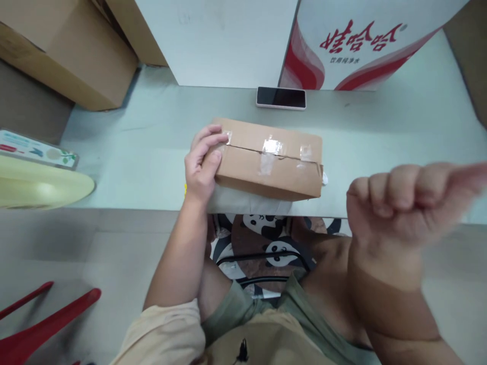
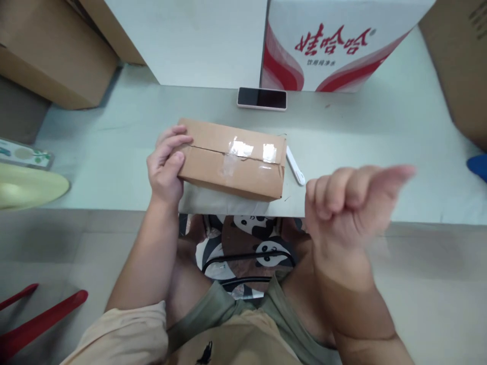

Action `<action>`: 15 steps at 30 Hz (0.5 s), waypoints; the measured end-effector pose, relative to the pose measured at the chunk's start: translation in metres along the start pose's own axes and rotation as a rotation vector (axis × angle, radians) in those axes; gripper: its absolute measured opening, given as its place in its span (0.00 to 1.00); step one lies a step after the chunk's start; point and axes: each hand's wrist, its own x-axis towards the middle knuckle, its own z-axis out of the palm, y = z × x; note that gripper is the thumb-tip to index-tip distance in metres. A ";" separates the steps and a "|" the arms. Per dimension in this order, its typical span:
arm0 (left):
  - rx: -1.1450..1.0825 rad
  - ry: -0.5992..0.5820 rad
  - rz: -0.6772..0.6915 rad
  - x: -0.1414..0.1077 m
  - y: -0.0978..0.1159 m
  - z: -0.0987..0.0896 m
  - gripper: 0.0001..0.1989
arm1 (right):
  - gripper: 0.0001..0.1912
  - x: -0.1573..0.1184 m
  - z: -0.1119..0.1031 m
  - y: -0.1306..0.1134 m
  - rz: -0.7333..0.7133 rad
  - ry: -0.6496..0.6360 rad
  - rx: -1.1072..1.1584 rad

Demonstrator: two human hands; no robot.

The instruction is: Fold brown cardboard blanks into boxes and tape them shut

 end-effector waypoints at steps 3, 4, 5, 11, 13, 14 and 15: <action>0.012 0.043 0.007 0.002 -0.016 -0.008 0.26 | 0.31 0.036 0.017 0.039 -0.020 0.189 -0.005; -0.004 0.060 0.025 0.003 -0.022 -0.011 0.24 | 0.29 0.037 0.016 0.050 0.004 0.220 -0.039; -0.035 0.082 0.047 0.005 -0.027 -0.014 0.22 | 0.27 0.036 0.012 0.059 0.035 0.223 -0.074; -0.358 0.369 -0.178 0.012 -0.026 -0.023 0.14 | 0.16 0.024 -0.002 0.100 0.229 -0.034 -0.211; -0.463 0.410 -0.251 0.010 -0.020 -0.020 0.14 | 0.13 0.024 -0.001 0.107 0.268 -0.137 -0.269; -0.493 0.417 -0.275 0.008 -0.018 -0.017 0.13 | 0.13 0.023 0.001 0.108 0.277 -0.190 -0.311; -0.509 0.414 -0.307 0.007 -0.017 -0.014 0.13 | 0.13 0.023 0.002 0.109 0.272 -0.249 -0.362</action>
